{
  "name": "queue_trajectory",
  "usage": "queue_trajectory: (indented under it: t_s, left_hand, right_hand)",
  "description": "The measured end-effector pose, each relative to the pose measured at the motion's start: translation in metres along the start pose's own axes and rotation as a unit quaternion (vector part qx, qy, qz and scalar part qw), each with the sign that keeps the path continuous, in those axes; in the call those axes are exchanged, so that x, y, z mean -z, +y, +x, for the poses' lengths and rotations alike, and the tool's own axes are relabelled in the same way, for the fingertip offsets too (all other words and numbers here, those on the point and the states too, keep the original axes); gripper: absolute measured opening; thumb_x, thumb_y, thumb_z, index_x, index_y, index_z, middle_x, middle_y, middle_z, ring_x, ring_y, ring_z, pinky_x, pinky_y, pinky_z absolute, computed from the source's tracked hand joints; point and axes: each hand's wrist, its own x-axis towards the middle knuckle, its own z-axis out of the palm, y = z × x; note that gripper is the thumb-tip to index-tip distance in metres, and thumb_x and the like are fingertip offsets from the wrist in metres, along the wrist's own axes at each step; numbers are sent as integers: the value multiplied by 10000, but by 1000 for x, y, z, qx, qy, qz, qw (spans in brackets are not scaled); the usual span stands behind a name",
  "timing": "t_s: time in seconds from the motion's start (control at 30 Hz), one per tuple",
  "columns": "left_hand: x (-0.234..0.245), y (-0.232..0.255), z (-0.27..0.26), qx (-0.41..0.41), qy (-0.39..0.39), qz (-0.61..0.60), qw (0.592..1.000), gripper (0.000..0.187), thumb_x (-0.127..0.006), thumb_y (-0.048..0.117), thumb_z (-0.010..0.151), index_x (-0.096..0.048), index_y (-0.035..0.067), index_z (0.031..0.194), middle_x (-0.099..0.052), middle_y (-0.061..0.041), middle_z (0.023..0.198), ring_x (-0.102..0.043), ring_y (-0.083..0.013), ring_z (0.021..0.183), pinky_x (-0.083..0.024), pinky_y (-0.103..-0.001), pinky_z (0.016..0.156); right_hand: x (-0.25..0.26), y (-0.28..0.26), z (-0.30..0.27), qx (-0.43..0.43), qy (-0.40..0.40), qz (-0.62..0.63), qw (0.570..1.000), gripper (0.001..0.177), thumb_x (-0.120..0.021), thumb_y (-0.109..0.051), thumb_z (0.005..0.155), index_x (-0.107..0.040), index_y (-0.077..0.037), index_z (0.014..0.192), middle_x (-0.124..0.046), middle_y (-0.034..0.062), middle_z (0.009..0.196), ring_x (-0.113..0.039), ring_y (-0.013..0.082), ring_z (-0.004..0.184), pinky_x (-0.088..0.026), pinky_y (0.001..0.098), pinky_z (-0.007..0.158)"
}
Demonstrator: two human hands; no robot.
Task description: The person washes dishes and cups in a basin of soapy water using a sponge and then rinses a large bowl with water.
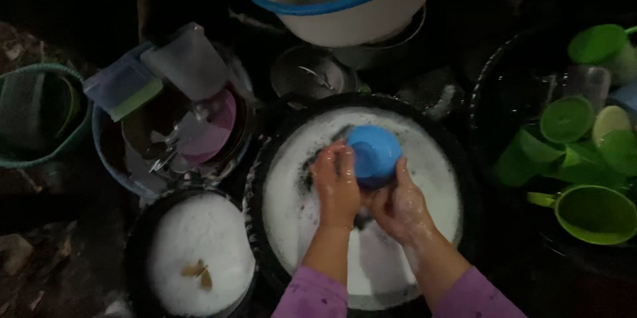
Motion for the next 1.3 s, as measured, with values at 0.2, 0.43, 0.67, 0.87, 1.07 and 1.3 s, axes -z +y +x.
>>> queue_trajectory:
  t_s: [0.2,0.43,0.67,0.87,1.07,1.3]
  left_hand:
    - [1,12,4,186,5,-70,980,308,-558,336,1073,-706,69,1119,-731,-106,1062,-665,-272,970,-548,-406,912]
    - [-19,-9,-15,187,-58,-60,979,313,-603,345,1059,-703,51,1093,-730,-54,999,-678,-176,907,-547,-340,846]
    - [-23,-25,-22,184,-75,-16,980,301,-627,351,1040,-689,63,1103,-707,-62,891,-659,-195,775,-560,-355,760]
    - [-7,-46,-15,181,-73,78,978,398,-700,353,1053,-670,-28,939,-707,-167,886,-632,-280,802,-557,-410,781]
    - [19,-57,-11,159,-15,90,983,212,-556,197,1082,-660,14,1061,-734,-173,954,-674,-302,869,-558,-446,847]
    - [62,-17,19,-109,38,131,985,324,-554,-68,890,-664,37,1176,-690,-232,1128,-683,-349,1012,-576,-430,872]
  right_hand:
    - [9,-48,-29,112,30,-43,992,749,-230,-579,1084,-357,-78,1626,-502,206,1512,-568,313,1176,-509,507,948]
    - [54,-165,-50,336,103,79,933,582,-371,-483,1123,-386,-151,1602,-503,144,1517,-573,267,1234,-594,375,921]
    - [87,-257,-8,342,178,158,909,439,-483,-177,1157,-355,52,1509,-570,258,1443,-711,289,1125,-714,377,899]
    - [79,-185,1,413,203,-88,884,376,-557,-112,1082,-472,33,1419,-615,163,1230,-731,271,1010,-641,365,841]
    - [46,-50,35,318,105,-470,816,229,-601,-227,1057,-723,-65,1164,-782,90,898,-717,176,794,-585,330,715]
    - [-8,-44,34,257,167,-579,756,378,-783,-338,1060,-734,34,1010,-746,179,855,-629,257,720,-502,367,615]
